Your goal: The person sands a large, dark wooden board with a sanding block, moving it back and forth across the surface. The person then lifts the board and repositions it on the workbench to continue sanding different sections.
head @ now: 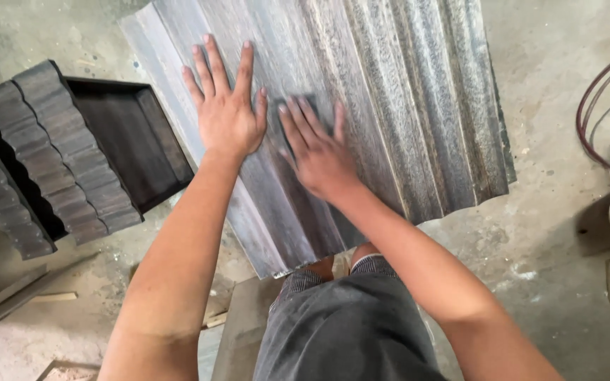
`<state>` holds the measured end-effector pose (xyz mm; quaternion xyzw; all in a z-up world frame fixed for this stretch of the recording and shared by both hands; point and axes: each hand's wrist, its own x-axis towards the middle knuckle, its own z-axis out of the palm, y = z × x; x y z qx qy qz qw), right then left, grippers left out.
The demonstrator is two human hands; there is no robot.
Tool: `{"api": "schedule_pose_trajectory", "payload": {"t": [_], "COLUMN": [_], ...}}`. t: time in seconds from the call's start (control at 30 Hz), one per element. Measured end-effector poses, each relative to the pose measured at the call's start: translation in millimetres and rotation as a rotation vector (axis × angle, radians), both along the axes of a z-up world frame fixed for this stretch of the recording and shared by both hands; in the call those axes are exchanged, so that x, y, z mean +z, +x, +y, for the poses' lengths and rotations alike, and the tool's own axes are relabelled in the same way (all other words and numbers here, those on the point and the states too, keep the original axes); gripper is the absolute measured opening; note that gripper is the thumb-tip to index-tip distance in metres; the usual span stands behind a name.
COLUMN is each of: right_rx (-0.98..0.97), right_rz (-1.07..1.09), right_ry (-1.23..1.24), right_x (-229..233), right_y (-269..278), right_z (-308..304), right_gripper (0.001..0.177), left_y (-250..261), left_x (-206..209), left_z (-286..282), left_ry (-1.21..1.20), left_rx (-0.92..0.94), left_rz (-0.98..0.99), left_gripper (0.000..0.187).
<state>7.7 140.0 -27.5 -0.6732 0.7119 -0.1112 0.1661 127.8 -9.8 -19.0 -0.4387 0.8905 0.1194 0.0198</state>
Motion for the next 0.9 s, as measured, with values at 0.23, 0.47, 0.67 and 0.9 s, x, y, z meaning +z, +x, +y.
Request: {"api": "schedule_pose_trajectory", "payload": {"t": [0.23,0.47,0.67,0.9], "right_rx": [-0.004,-0.024,-0.014,0.000], "right_rz": [-0.041,-0.057,0.104,0.086], "right_ry": [0.130,0.077,0.269,0.055], "right_x": [8.2,19.6,24.1,13.8], "right_y": [9.5,6.8,-2.0,-9.0], "right_z": [34.2,18.6,32.3,39.5], "right_gripper": [0.068,0.065,0.078,0.074], "left_y": [-3.0,-2.8,0.3,-5.5], "left_x": [6.7,7.3,8.2,17.1], "left_z": [-2.1,-1.7,-0.8,-4.9], "left_ry": [0.042,0.063,0.057,0.118], "left_rx": [0.004,0.004,0.004,0.022], "left_rz": [-0.032,-0.028,-0.054,-0.107], "left_gripper": [0.062,0.063,0.064,0.065]}}
